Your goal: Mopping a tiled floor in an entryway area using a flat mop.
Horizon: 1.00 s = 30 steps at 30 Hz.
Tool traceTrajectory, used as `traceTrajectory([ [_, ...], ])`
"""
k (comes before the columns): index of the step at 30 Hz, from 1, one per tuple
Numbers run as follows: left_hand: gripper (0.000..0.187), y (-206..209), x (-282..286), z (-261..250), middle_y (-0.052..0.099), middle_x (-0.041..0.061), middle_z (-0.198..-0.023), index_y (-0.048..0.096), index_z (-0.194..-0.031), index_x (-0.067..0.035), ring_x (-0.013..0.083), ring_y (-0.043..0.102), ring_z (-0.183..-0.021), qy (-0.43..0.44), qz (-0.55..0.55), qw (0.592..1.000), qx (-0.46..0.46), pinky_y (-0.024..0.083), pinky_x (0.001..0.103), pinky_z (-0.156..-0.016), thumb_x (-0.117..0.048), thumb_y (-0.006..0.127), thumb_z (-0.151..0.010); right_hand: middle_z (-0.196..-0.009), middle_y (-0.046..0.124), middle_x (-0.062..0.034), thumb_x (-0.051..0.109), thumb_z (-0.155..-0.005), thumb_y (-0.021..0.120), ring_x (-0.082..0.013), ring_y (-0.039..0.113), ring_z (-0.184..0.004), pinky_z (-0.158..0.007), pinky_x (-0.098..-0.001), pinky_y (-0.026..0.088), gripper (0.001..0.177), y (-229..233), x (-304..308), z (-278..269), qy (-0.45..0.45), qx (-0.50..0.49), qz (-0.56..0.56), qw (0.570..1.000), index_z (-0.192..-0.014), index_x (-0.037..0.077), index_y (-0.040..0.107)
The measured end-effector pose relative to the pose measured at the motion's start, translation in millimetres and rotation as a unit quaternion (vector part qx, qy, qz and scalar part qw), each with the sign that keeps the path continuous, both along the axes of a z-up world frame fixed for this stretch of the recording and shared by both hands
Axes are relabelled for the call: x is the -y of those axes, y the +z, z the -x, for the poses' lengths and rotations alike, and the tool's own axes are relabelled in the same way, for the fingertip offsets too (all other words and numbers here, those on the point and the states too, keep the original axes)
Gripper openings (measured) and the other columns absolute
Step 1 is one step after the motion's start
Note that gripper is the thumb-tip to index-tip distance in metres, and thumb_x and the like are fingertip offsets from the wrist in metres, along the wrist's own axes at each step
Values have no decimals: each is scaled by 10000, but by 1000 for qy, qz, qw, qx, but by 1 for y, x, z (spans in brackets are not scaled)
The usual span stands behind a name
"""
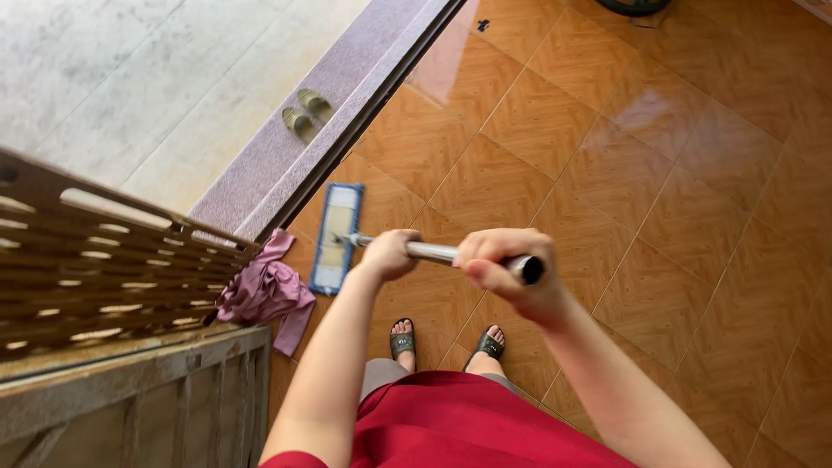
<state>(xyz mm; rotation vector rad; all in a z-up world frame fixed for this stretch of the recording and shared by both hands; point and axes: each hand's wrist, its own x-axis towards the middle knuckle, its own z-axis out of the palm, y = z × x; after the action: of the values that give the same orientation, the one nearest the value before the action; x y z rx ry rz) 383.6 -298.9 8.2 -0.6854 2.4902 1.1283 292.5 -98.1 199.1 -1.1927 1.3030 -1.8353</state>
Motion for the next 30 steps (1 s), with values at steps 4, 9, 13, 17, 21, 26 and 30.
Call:
traceTrajectory([
  [4,261,-14,43,-38,756,90,-1052,763,-1078,-232,300,709,-1014,33,32,999,13,550,422,-903,-178,688,-834,-815,656,-96,48,-976,680,-185,631,-815,-777,-334,529,261,-29,31,-38,14,15,-20,1000,-744,-2,569],
  [9,267,-46,33,-48,748,89,-1027,761,-1053,-226,301,691,-1023,90,42,993,-63,547,419,-898,-137,730,-803,-766,625,-63,57,-1022,611,-156,598,-772,-776,-318,522,283,-18,26,-42,7,22,-82,996,-747,4,572],
  [13,293,-41,2,-43,736,103,-952,778,-987,-220,327,670,-991,148,66,977,-139,529,433,-883,-92,747,-725,-766,630,-65,46,-1025,617,-174,626,-846,-873,-332,539,305,15,21,-21,60,-47,-63,995,-727,18,554],
  [17,203,-20,-25,-48,730,114,-921,774,-969,-207,330,679,-952,247,67,947,-194,540,440,-854,-127,712,-793,-722,607,-67,47,-978,643,-162,584,-731,-720,-322,497,279,62,41,-4,176,-82,-102,976,-715,10,559],
  [21,121,11,-53,-66,731,123,-859,749,-885,-149,340,680,-895,355,69,907,-216,527,462,-811,-269,733,-890,-695,584,-78,84,-956,688,-164,572,-644,-620,-323,471,269,97,74,-6,348,-122,-81,926,-732,0,564],
  [26,156,31,-51,-103,728,120,-834,740,-858,-127,339,685,-839,442,105,852,-260,528,457,-755,-278,733,-896,-670,581,-87,86,-943,690,-176,533,-591,-568,-309,429,294,119,112,-38,405,-157,-86,897,-703,0,543],
  [30,119,57,-47,-128,723,112,-836,727,-937,-120,317,704,-803,504,85,784,-353,541,415,-705,-232,711,-903,-644,555,-87,74,-918,716,-182,490,-554,-526,-304,367,332,144,127,-66,416,-200,-69,884,-675,1,501],
])
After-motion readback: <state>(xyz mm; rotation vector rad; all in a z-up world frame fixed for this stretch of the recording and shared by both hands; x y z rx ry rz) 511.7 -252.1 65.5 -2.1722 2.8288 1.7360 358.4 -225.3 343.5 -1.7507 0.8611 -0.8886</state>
